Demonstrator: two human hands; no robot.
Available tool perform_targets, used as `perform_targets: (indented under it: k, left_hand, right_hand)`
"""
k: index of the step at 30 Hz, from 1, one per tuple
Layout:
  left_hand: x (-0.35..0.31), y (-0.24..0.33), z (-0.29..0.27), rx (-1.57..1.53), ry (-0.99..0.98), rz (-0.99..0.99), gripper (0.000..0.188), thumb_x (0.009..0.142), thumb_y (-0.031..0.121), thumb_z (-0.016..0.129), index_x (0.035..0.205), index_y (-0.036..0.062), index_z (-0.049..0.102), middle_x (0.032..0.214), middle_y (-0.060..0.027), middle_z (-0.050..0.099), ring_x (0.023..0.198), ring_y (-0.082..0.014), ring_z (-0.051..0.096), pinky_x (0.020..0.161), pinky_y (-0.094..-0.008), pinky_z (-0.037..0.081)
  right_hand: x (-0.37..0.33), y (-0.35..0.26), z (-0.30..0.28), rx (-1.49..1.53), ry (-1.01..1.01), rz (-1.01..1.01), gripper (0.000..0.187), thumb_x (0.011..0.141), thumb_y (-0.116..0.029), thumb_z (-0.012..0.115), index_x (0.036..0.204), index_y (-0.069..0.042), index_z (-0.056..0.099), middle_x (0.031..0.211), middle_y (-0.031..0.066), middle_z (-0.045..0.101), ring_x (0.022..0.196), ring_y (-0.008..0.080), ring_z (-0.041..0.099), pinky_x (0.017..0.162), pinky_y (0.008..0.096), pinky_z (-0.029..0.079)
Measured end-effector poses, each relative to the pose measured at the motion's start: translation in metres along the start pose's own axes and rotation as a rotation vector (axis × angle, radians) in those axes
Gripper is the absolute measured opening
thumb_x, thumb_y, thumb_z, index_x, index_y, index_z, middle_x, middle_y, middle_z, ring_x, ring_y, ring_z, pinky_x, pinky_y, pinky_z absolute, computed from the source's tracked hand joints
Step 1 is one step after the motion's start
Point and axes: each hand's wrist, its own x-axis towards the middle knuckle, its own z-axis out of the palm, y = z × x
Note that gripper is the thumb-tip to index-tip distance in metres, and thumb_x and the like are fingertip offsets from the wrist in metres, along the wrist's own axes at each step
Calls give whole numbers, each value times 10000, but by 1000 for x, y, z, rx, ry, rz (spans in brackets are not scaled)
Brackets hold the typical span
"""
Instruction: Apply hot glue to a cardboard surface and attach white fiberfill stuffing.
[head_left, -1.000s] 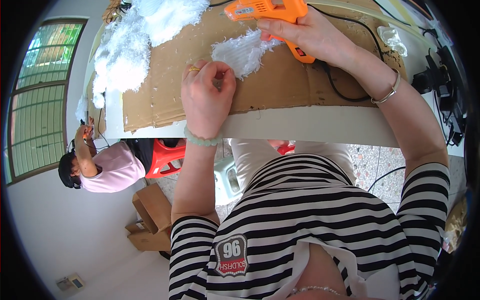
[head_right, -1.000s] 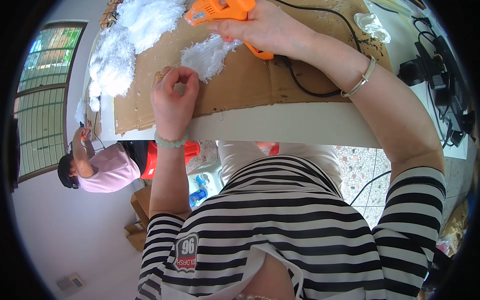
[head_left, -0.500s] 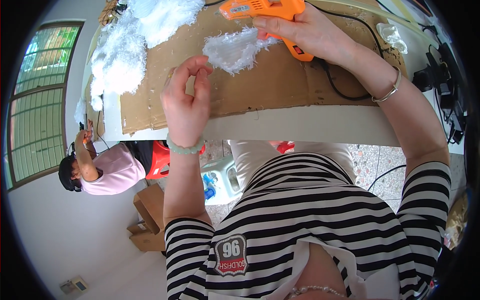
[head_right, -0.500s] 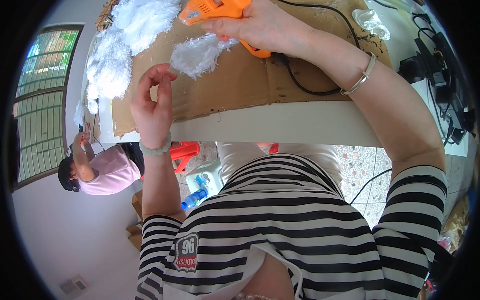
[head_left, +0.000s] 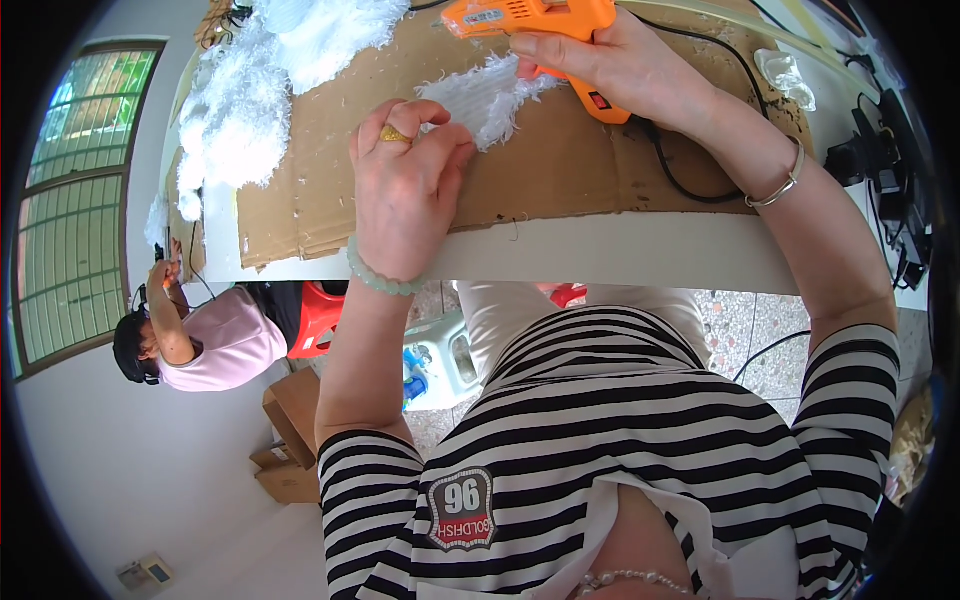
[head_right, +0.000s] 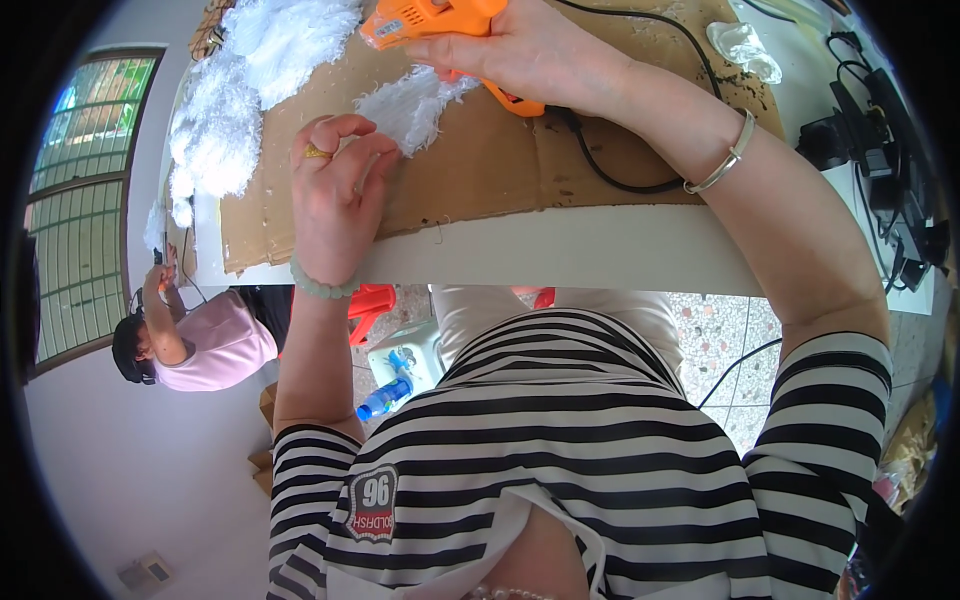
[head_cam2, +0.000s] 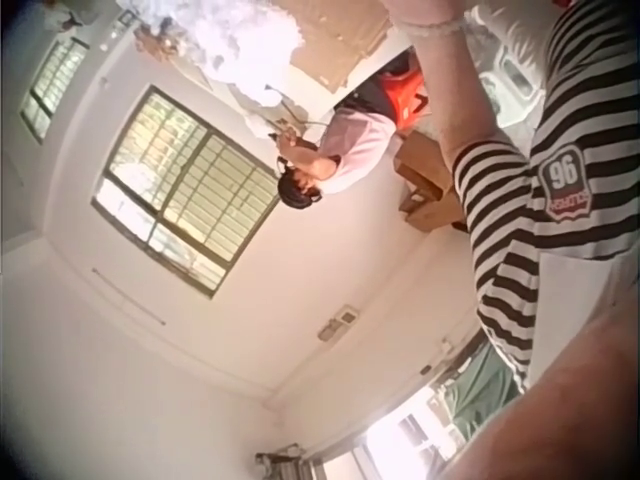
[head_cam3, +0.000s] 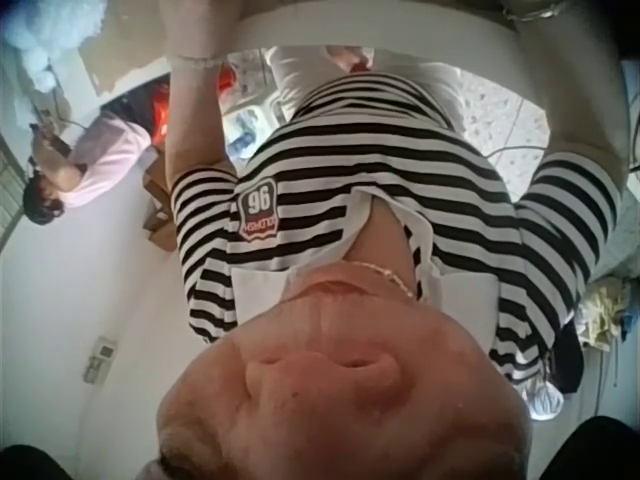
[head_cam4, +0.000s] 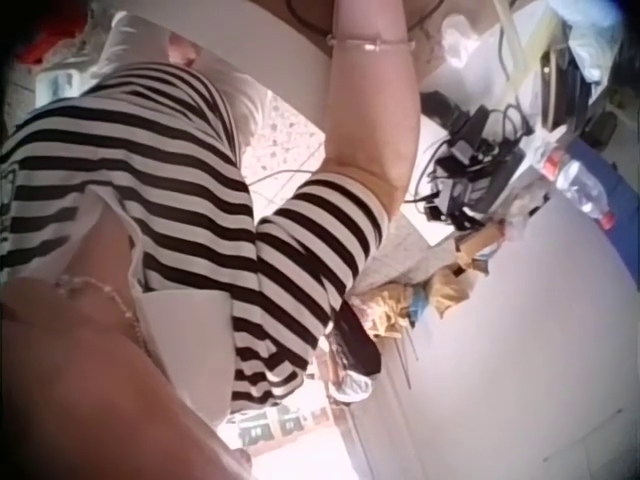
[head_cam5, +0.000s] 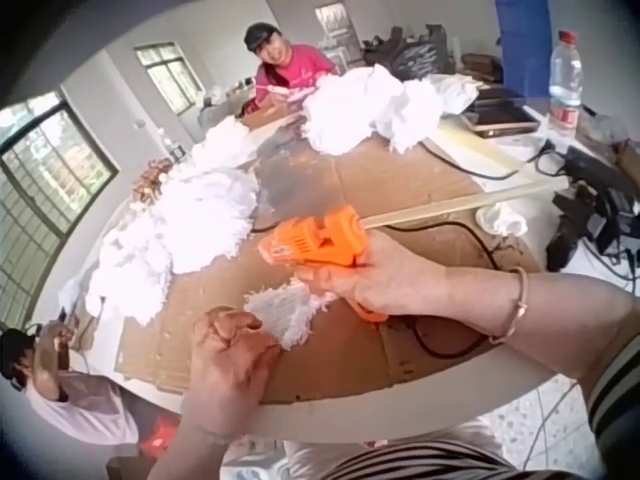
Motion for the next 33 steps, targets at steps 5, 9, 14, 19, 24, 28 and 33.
perform_targets:
  k: [5, 9, 14, 19, 24, 28, 33]
  left_hand:
    - [9, -7, 8, -86, -24, -85, 185, 637, 6, 683, 796, 76, 618, 883, -57, 561, 884, -284, 543, 779, -377, 406]
    - [12, -16, 14, -296, 72, -291, 144, 708, 23, 667, 838, 62, 620, 837, -63, 593, 740, -229, 578, 674, -294, 447]
    - [3, -40, 4, -742, 354, -718, 125, 839, 119, 633, 888, 5, 623, 765, 1, 603, 728, -56, 517, 652, -194, 417]
    - [-8, -35, -2, -716, 429, -712, 101, 843, 83, 631, 851, -14, 604, 773, -11, 599, 695, -57, 505, 650, -182, 400]
    - [-13, -34, -15, -666, 652, -655, 87, 826, 35, 639, 850, 3, 562, 781, -37, 610, 699, -87, 559, 661, -186, 429]
    - [-26, -30, -21, -623, 737, -734, 107, 809, 10, 638, 882, 21, 560, 817, -76, 635, 797, -147, 596, 711, -254, 474]
    - [-12, 22, -15, 77, 29, -38, 293, 700, 146, 716, 955, 64, 597, 970, -48, 644, 997, -282, 538, 879, -426, 397]
  right_hand:
    - [1, 5, 1, 123, 27, -21, 251, 875, -120, 585, 1106, -30, 548, 913, 15, 588, 813, 101, 547, 733, 249, 467]
    - [1, 6, 0, 103, 45, -27, 257, 875, -109, 581, 1116, -28, 544, 938, 15, 588, 837, 101, 548, 748, 252, 469]
    - [1, 0, 4, 151, 12, -39, 286, 879, -105, 574, 1149, -25, 527, 1022, 27, 574, 915, 106, 539, 811, 256, 466]
    - [1, 1, 2, 149, 17, -11, 306, 883, -110, 571, 1171, -28, 512, 1053, 27, 566, 927, 106, 533, 828, 255, 460]
    - [1, -6, 3, 133, -33, -46, 339, 885, -119, 570, 1204, -33, 492, 1067, 29, 566, 939, 107, 528, 828, 258, 462]
    - [1, -2, 3, 98, -16, -65, 298, 897, -137, 550, 1168, -24, 500, 1033, 49, 572, 923, 122, 542, 821, 270, 472]
    - [-6, -1, -2, -231, -1, -98, 302, 916, -298, 520, 1069, -42, 566, 899, 26, 618, 887, 102, 554, 827, 253, 433]
